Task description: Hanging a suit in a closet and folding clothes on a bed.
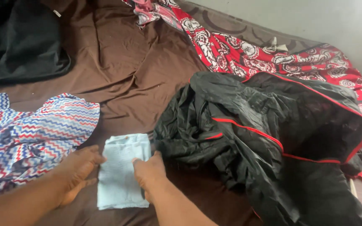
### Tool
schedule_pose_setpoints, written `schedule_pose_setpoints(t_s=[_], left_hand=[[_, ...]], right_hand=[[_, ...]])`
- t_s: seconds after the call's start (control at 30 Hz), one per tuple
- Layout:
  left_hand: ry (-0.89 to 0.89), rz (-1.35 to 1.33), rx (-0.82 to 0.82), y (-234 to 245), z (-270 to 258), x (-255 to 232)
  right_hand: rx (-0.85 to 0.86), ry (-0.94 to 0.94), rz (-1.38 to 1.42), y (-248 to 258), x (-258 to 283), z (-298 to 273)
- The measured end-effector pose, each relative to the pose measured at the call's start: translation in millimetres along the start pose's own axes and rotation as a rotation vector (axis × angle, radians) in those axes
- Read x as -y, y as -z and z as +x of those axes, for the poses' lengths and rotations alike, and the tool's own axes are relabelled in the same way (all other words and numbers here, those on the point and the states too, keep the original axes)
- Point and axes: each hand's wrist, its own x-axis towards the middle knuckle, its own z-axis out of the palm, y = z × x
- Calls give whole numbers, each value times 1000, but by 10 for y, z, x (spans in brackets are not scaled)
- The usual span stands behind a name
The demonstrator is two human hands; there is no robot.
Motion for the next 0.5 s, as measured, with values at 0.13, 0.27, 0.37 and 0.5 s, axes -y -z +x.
schedule_pose_setpoints(t_s=[0.13,0.27,0.37,0.5], left_hand=[[-316,450,-153,92,306,269],[-890,968,-223,81,590,590],[-664,994,-275,-137,285,463],[-250,826,-279,-254,182,317]], right_hand=[[-270,362,-576,-79,-148,106],[-250,773,-824,-99,-261,154],[-67,583,-990,-105,-275,57],[-193,499,-887,-69,-408,293]])
